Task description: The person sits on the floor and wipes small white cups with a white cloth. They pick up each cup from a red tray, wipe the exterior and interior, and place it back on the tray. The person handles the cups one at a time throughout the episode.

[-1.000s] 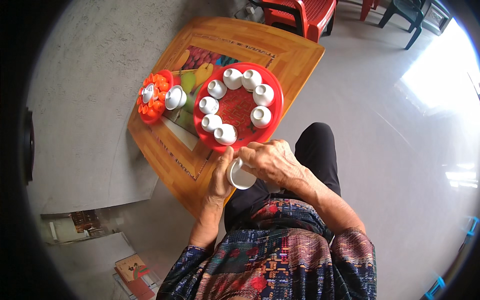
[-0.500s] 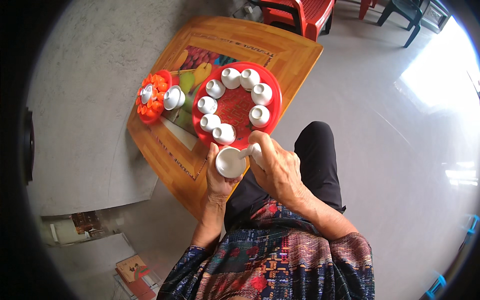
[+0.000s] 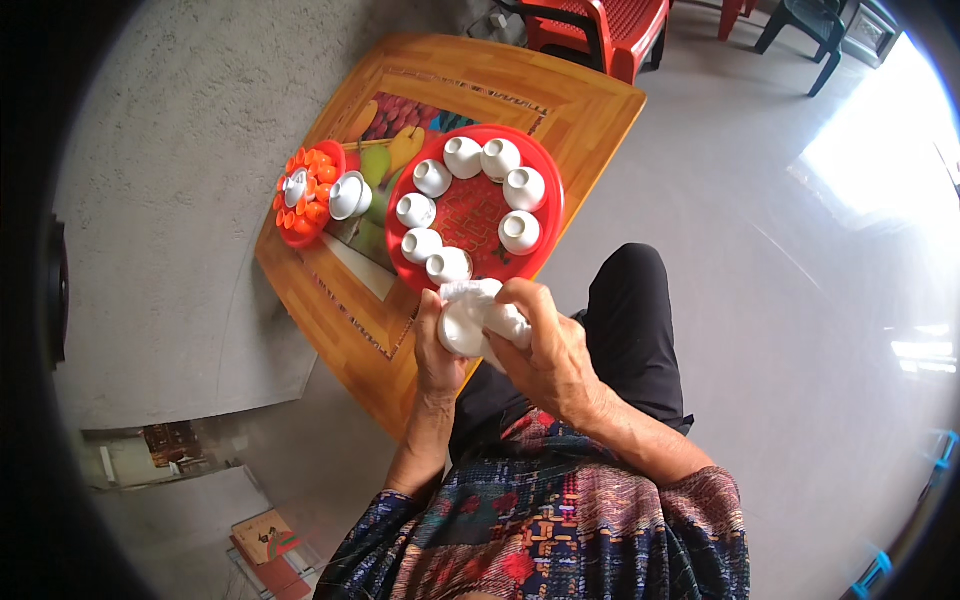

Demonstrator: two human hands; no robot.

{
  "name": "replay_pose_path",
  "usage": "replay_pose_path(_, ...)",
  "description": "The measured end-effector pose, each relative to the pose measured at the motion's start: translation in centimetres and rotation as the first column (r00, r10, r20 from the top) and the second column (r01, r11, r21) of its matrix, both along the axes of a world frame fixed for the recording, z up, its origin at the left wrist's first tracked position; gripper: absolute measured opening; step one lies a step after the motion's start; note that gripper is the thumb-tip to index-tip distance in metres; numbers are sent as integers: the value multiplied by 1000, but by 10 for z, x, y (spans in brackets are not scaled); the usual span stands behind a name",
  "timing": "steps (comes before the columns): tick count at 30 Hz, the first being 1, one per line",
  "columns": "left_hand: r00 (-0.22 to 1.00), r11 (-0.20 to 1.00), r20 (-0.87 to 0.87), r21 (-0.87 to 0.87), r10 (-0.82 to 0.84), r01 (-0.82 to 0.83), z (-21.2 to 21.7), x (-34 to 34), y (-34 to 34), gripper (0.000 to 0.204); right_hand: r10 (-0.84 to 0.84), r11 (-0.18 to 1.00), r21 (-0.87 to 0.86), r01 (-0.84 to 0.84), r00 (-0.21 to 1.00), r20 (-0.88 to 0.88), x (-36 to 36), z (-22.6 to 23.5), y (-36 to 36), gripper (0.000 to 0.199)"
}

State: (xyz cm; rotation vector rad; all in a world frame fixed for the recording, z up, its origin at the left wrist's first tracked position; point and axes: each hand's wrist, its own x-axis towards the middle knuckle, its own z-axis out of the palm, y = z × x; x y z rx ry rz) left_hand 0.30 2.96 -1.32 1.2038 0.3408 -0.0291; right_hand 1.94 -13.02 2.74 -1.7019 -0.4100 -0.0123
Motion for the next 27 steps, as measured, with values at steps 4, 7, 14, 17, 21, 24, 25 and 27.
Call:
replay_pose_path(4,992,972,126,229,24,-53,0,2,-9,47,72,966,-251,66,860,505,8,-8,3,33)
replay_pose_path(7,971,876,204,482,-127,14,8,4,-6,43,75,955,-285,82,863,499,6,-9,6,26)
replay_pose_path(14,943,767,201,637,-266,81,23,2,-1,45,417,882,-345,-322,874,249,16,-5,-4,15)
replay_pose_path(17,951,831,205,549,-233,85,17,-1,-1,48,538,842,-62,-536,842,23,23,-5,-12,20)
replay_pose_path(21,986,977,119,192,-120,96,6,1,-3,54,464,868,261,-421,876,-131,15,3,-7,24)
replay_pose_path(24,988,986,117,150,-97,79,7,1,-6,54,106,978,-204,-35,932,346,5,-5,9,27)
replay_pose_path(25,978,954,172,292,-120,66,11,2,-6,51,94,936,-346,58,909,406,2,0,8,25)
replay_pose_path(27,946,834,267,552,-185,8,28,5,-8,45,191,896,-443,24,881,433,5,5,5,20)
